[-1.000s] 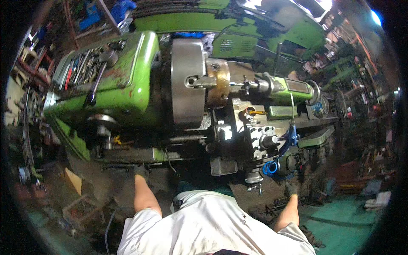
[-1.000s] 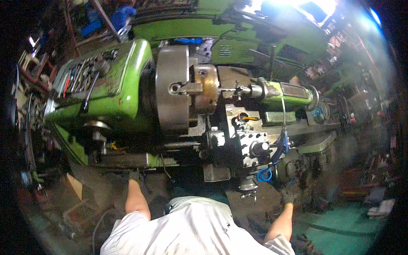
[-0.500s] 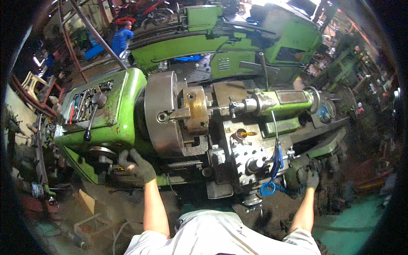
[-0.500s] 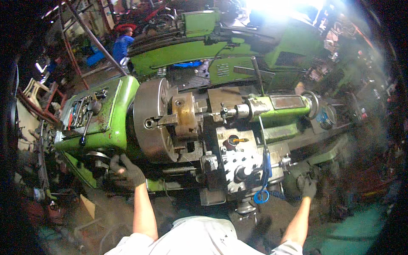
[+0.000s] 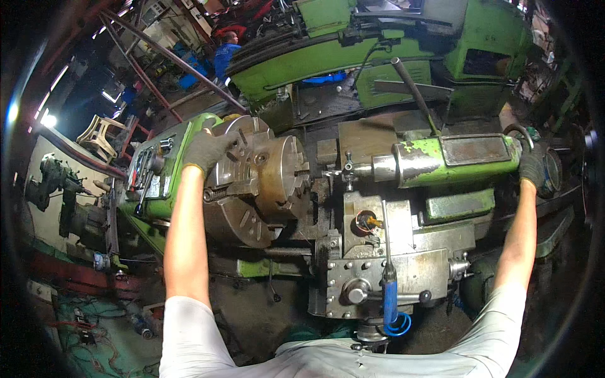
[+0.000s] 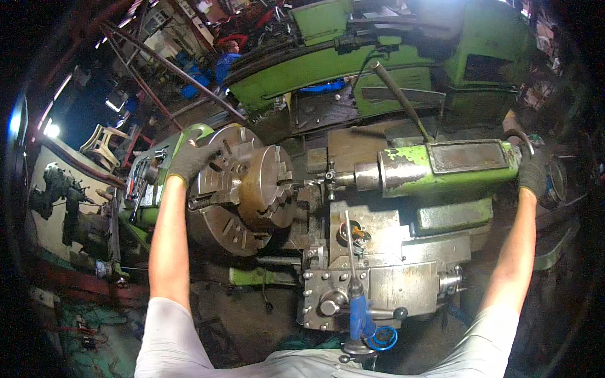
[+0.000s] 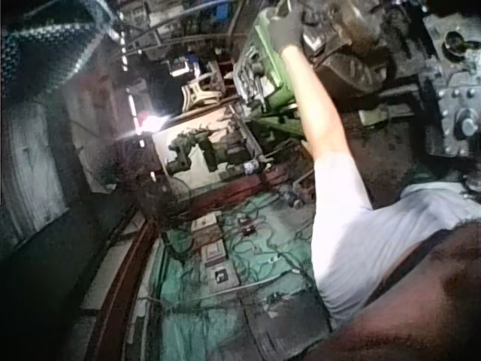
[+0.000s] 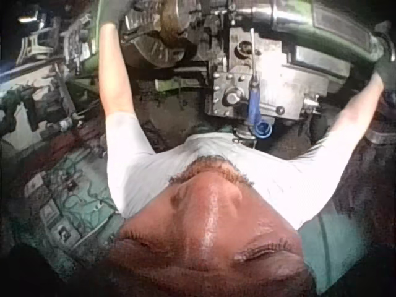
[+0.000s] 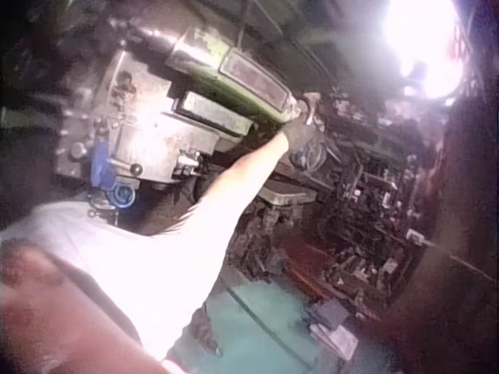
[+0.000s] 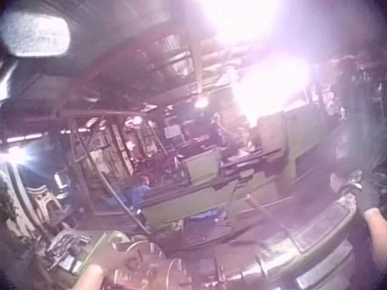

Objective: The person operates a green metal lathe in a workshop, using a wrench to tighten the chuck and adjusting the tool post and tailstock. They manipulate the machine's controls to position the cutting tool against a rotating metal workpiece, performing machining operations while frequently adjusting the setup.

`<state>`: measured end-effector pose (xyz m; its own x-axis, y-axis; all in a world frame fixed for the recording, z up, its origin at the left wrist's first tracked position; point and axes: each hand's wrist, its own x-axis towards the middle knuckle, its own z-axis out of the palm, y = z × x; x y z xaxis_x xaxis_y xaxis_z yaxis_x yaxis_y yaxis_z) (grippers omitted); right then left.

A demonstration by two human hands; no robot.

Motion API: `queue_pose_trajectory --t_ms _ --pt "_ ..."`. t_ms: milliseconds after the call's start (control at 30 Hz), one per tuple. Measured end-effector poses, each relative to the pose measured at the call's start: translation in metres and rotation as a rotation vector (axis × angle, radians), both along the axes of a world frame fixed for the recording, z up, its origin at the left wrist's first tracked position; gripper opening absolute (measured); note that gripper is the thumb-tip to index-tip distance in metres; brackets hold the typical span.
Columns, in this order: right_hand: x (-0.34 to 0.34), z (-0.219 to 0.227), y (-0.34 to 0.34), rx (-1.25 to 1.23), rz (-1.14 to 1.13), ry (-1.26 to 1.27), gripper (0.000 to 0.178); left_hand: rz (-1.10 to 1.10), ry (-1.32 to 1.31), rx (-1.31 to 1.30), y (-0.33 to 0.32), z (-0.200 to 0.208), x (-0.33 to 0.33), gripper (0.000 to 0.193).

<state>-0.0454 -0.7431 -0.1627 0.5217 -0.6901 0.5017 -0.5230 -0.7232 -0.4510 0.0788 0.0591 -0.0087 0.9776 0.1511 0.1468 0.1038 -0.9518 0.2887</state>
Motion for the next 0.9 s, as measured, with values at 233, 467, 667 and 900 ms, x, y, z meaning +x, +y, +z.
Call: queue_pose_trajectory --t_ms 233,467,667,900 --pt "-0.001 -0.065 -0.086 -0.488 -0.004 0.353 0.04 -0.095 0.048 -0.263 0.013 -0.002 0.001 0.067" --pt "0.014 -0.028 -0.067 -0.276 -0.112 0.173 0.045 -0.017 0.103 -0.203 0.035 -0.011 -0.011 0.07" --pt "-0.02 0.014 -0.011 0.047 0.002 0.05 0.058 0.034 -0.225 -0.235 0.055 -0.059 -0.042 0.092" --pt "-0.157 -0.071 0.069 0.185 -0.174 -0.435 0.047 0.11 -0.412 -0.231 0.049 -0.101 -0.134 0.108"
